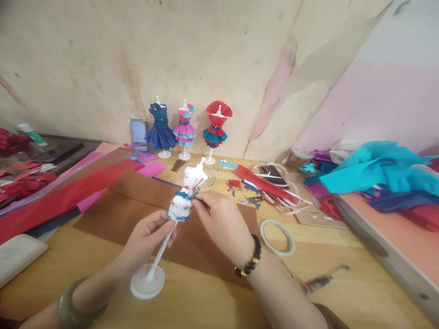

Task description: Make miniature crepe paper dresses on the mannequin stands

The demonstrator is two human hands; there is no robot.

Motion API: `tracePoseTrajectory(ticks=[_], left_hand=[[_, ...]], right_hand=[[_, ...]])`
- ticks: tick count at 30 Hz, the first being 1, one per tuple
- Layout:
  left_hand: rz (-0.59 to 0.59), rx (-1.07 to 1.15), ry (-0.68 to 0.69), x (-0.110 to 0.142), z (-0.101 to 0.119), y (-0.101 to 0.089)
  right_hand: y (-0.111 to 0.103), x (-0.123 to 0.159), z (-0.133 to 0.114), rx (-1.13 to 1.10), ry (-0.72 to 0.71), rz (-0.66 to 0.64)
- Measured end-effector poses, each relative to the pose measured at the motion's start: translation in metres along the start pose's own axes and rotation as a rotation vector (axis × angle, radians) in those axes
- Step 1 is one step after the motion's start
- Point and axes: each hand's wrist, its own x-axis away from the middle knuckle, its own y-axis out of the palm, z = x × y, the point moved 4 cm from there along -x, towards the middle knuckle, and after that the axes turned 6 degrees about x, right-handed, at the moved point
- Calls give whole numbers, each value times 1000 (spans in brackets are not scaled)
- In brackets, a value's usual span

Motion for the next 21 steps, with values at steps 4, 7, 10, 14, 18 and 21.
tracePoseTrajectory(ticks=[4, 7, 10, 14, 18, 21], left_hand=[[23, -3, -3, 2, 0, 2], [28, 46, -20, 2, -4, 0], [3, 102, -34, 2, -7, 0], [-3, 100, -37, 2, -7, 0], [18, 1, -10, 3, 0, 3], [20, -56, 8, 5, 4, 5]], right_hand=[[5, 5, -8, 310, -166, 117], [8, 2, 1, 412, -193, 144], [0, -5, 21, 398, -59, 186], [-10, -7, 28, 153, 26, 193], [-8, -2, 5, 31, -145, 155], [-4, 0, -7, 46, -246, 126]])
